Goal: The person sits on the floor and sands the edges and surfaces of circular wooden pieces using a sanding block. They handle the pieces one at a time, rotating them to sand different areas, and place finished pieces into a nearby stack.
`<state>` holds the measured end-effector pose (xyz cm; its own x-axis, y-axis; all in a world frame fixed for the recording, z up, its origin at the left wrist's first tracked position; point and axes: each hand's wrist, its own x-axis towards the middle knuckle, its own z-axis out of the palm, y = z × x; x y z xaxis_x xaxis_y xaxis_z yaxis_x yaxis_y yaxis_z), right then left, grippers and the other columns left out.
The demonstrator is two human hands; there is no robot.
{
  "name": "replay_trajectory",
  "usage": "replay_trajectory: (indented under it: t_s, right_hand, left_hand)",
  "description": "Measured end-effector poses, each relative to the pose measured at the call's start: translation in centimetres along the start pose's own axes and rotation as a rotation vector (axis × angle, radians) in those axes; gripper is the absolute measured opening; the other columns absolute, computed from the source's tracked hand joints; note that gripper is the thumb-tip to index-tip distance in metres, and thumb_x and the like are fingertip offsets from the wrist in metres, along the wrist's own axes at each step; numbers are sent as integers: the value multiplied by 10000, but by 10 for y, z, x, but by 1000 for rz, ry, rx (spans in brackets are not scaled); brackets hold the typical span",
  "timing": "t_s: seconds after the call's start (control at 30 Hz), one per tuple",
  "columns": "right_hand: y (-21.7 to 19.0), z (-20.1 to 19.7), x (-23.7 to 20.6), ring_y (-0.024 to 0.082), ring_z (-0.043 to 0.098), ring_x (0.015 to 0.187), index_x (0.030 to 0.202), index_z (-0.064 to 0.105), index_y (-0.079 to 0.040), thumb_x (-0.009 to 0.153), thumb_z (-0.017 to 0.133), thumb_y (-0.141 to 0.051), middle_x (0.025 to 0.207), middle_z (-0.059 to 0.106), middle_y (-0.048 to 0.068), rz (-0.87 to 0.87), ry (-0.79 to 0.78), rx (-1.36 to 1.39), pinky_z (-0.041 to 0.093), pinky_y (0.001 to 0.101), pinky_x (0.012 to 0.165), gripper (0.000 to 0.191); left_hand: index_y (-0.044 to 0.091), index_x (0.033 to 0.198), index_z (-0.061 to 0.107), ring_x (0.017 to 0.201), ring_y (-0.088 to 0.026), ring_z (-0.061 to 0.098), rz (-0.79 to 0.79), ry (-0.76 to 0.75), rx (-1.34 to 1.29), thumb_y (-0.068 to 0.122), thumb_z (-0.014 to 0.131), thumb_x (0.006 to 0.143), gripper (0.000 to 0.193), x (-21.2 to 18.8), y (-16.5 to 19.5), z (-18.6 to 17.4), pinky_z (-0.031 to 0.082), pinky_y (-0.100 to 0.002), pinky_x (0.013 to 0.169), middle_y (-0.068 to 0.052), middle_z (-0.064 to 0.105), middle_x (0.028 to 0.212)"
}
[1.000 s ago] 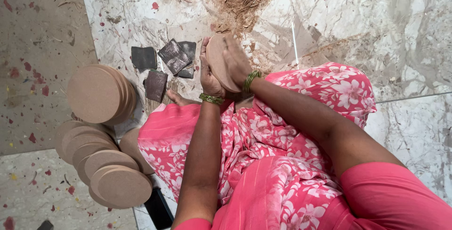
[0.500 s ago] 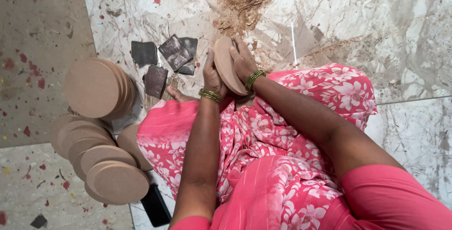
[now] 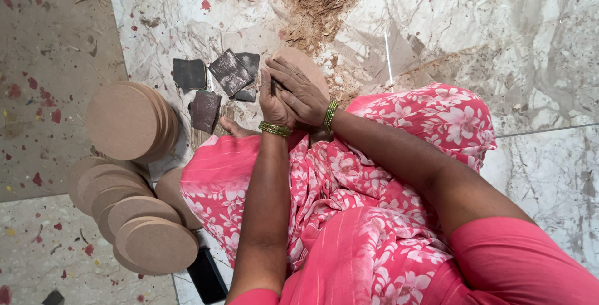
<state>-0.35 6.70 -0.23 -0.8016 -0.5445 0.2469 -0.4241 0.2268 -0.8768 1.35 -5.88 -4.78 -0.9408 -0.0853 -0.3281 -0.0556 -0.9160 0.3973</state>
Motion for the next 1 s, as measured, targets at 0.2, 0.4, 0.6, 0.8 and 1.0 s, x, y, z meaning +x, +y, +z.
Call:
replay_trajectory:
  t_s: [0.2,0.4,0.6,0.8,1.0]
  right_hand:
    - [31,5,9,333,171,1641,1626,275,-14,1114,352,-278,1736,215,205,339,127,-165,137,471,1349,581]
    - [5,7,-9,329,160,1620,1632,276,-31,1066,389,-307,1723,221,173,27,-76,-77,103,457,1322,640]
    - [12,-3,19,294,178,1622,1603,324,-84,1066,362,-348,1731,208,150,485,-8,-213,104,430,1324,600]
    - [4,2,1,345,147,1613,1634,233,-12,1084,364,-364,1721,197,199,100,-127,-217,87,459,1310,666]
    - [45,-5,16,356,173,1591,1604,259,9,1072,366,-351,1693,226,224,410,71,-201,105,430,1297,651]
  left_hand:
    - [-21,1456,496,1306,-283,569,-44,-11,86,568,447,1075,703,-2,0,4,446,-425,1154,-169,580,1421]
    - [3,1429,524,1332,-265,571,-17,13,21,584,474,1037,702,-4,4,5,435,-406,1179,-140,600,1421]
    - [-20,1420,518,1329,-280,556,37,25,30,560,475,1043,692,-2,1,5,412,-430,1183,-166,592,1417]
    - [6,1481,468,1402,-250,512,26,-3,42,538,456,1062,678,-1,1,-1,368,-403,1225,-159,538,1490]
    - [-13,1469,456,1393,-329,468,-41,-33,10,567,431,1048,717,-5,-2,7,371,-474,1199,-196,500,1487]
